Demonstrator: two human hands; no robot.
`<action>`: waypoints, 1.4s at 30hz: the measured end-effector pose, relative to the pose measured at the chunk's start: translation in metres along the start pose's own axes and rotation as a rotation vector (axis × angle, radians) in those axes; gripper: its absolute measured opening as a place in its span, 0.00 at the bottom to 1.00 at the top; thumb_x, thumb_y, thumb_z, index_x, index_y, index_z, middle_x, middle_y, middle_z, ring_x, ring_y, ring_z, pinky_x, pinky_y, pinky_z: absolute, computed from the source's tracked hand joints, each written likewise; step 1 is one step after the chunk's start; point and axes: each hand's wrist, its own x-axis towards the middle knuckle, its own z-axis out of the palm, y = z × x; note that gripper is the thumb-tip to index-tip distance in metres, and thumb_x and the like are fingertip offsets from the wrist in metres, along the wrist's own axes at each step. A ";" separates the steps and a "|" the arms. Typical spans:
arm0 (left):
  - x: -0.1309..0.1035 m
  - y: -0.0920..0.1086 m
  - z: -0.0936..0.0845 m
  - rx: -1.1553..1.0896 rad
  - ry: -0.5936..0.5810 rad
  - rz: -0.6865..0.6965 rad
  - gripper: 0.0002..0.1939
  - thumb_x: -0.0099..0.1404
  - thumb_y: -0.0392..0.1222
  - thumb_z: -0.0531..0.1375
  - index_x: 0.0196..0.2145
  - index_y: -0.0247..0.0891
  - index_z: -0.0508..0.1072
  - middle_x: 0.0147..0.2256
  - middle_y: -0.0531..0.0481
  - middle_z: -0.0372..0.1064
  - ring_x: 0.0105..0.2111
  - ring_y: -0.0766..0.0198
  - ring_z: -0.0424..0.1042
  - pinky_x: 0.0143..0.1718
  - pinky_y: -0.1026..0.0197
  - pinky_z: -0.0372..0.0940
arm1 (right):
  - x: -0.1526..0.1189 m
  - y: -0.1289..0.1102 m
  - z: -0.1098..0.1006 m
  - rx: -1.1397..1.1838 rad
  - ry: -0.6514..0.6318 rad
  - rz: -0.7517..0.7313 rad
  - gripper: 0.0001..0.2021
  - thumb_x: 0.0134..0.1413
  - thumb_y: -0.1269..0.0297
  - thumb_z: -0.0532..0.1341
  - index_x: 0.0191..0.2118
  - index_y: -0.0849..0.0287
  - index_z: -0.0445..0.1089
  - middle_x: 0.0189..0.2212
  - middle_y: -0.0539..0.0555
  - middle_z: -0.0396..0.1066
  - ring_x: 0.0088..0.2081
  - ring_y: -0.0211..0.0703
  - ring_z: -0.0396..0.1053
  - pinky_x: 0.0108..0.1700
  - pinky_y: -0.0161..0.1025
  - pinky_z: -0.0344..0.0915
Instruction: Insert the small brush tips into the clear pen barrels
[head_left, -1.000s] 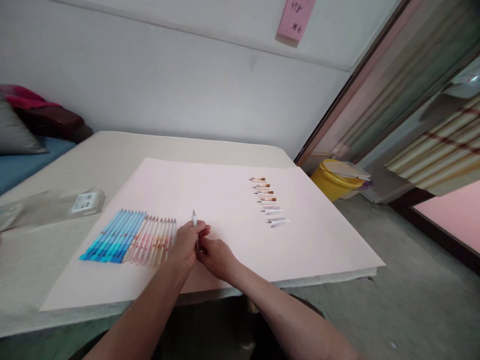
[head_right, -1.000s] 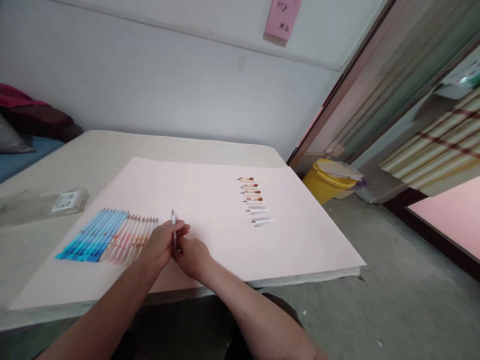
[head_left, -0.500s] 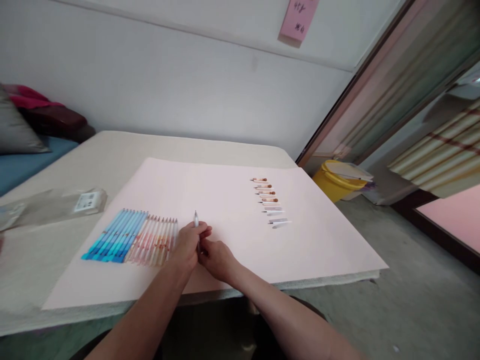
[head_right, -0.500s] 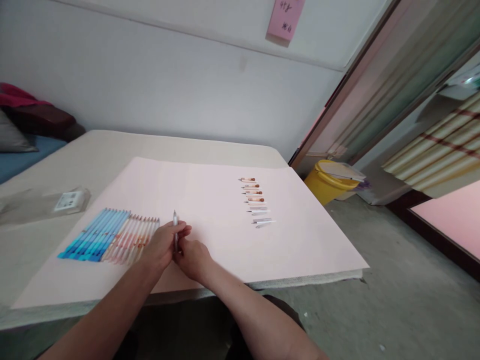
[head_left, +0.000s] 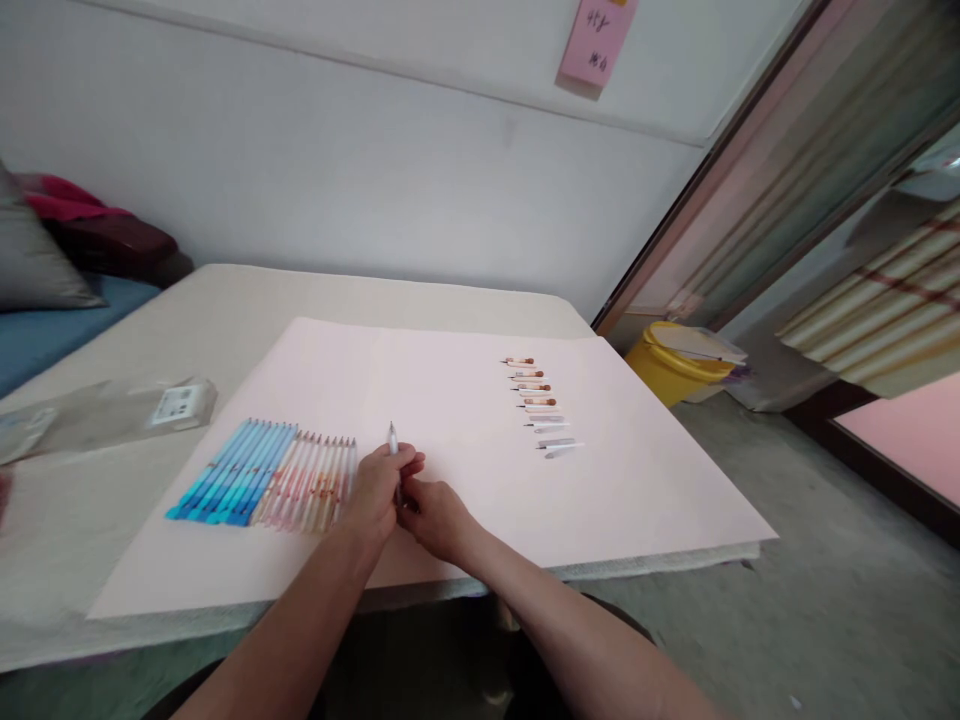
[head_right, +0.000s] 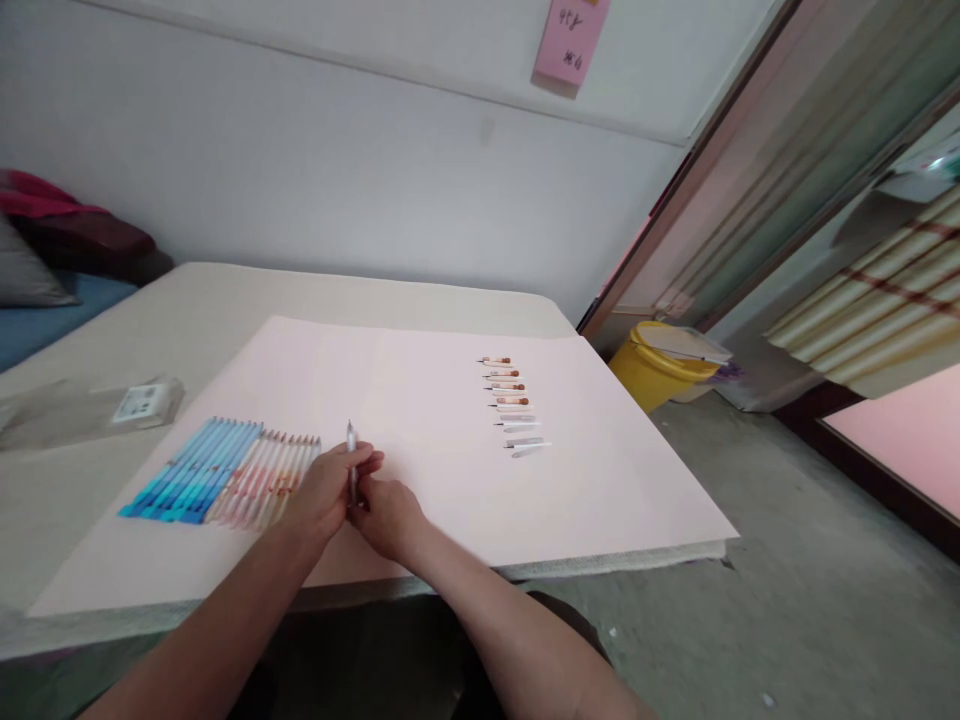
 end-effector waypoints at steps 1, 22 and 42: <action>0.000 0.000 0.000 0.000 0.000 0.004 0.10 0.46 0.32 0.62 0.29 0.32 0.68 0.23 0.47 0.70 0.24 0.66 0.70 0.24 0.68 0.59 | 0.000 0.000 0.000 -0.004 0.002 0.002 0.08 0.52 0.62 0.55 0.32 0.60 0.67 0.26 0.52 0.70 0.25 0.36 0.62 0.26 0.32 0.48; -0.004 0.003 0.002 0.012 0.007 0.000 0.10 0.47 0.32 0.62 0.30 0.32 0.68 0.24 0.47 0.70 0.24 0.66 0.70 0.23 0.68 0.59 | -0.001 -0.002 -0.001 -0.046 -0.003 0.015 0.10 0.53 0.61 0.53 0.35 0.59 0.68 0.29 0.53 0.72 0.29 0.40 0.67 0.27 0.33 0.51; -0.004 0.003 0.002 0.016 0.006 -0.012 0.10 0.47 0.33 0.62 0.30 0.32 0.68 0.25 0.46 0.71 0.25 0.65 0.70 0.22 0.68 0.58 | -0.001 -0.001 -0.001 -0.060 0.009 0.008 0.09 0.53 0.61 0.54 0.34 0.59 0.67 0.29 0.53 0.72 0.29 0.40 0.67 0.27 0.33 0.50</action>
